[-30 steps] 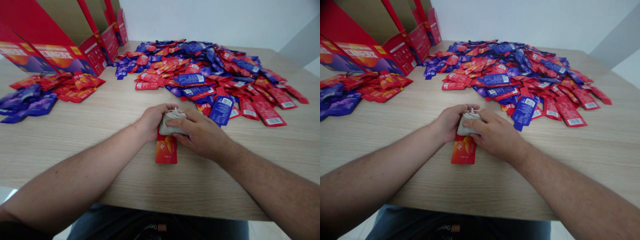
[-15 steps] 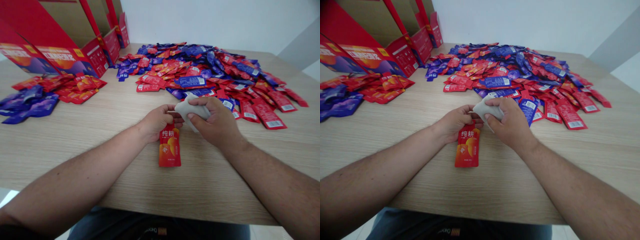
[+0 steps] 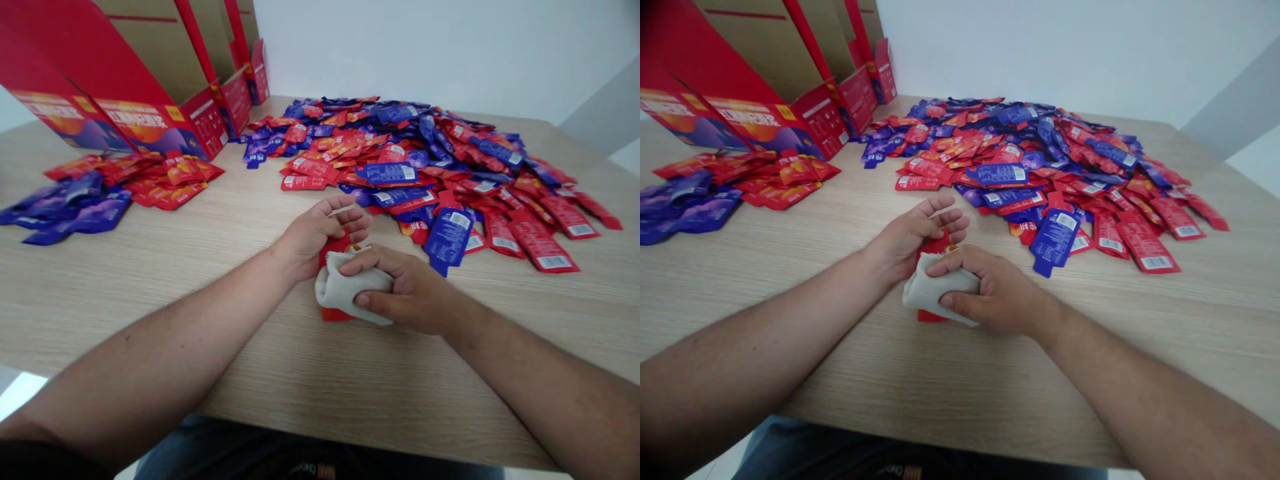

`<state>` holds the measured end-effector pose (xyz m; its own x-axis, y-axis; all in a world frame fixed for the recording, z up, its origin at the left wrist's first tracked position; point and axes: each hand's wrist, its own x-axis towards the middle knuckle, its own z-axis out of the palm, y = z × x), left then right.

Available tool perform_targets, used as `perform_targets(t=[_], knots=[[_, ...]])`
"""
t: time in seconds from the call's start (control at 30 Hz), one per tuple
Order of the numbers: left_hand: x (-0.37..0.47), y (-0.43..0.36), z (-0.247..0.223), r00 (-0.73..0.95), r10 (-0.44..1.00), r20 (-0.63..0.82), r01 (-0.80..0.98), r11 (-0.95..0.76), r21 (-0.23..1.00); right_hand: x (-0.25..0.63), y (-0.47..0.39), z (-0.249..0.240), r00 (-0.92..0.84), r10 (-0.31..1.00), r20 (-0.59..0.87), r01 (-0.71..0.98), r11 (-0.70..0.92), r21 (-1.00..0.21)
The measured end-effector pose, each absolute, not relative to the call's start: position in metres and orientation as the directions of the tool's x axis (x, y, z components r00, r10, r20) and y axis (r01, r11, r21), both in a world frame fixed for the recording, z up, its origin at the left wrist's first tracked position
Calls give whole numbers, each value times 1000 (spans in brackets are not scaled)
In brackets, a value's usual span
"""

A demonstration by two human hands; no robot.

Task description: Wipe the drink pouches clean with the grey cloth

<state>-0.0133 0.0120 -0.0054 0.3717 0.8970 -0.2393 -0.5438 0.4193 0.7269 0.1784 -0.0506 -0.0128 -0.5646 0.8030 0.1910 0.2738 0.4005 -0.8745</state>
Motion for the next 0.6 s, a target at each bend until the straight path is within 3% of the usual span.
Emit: perform_targets(t=[0.23, 0.4, 0.6], knots=[[-7, 7, -5, 381, 878, -289, -508, 460, 728, 167, -57, -10, -518, 787, 335, 370, 560, -742], [-6, 3, -1, 376, 855, -357, -505, 512, 695, 171, -55, -13, -451, 832, 325, 435, 522, -734], [-4, 0, -1, 422, 792, -441, -518, 610, 599, 174, -52, -13, -224, 915, 334, 422, 401, -813]])
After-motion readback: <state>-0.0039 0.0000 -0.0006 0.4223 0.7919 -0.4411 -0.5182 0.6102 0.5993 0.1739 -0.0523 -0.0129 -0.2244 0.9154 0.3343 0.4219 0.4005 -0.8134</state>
